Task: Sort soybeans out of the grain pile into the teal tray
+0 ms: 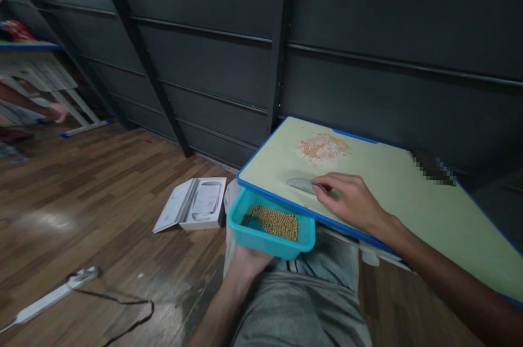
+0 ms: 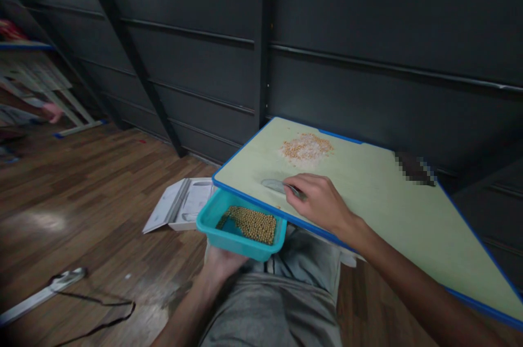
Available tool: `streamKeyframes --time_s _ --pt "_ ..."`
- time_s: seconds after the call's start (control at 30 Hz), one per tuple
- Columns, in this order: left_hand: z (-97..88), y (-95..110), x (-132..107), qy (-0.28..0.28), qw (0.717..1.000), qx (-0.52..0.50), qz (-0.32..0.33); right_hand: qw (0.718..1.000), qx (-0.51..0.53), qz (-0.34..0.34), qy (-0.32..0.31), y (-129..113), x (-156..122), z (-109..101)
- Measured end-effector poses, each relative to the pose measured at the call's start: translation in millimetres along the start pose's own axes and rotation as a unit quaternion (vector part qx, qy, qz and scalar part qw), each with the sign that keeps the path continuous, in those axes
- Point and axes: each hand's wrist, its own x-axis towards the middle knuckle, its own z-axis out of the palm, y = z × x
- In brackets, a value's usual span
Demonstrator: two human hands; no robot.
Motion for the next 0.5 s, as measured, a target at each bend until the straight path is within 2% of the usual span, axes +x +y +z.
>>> streamKeyframes --time_s 0.13,0.27,0.4,0.5 --pt "12.8 -19.0 1.4 0.011 1.000 0.002 0.005 0.999 -0.018 -0.035 -0.009 -12.5 -19.4 1.1" --pt "16.0 -28.4 1.9 0.032 0.999 0.006 -0.007 0.997 -0.025 -0.061 -0.025 -25.7 -30.3 2.2" --pt "13.1 -31.0 1.5 0.052 0.999 -0.002 -0.012 0.997 -0.023 -0.067 -0.042 -28.4 -31.2 3.0" --pt "12.4 -32.7 1.8 0.058 0.998 -0.024 -0.005 0.998 -0.003 -0.048 -0.035 -23.8 -25.9 5.8"
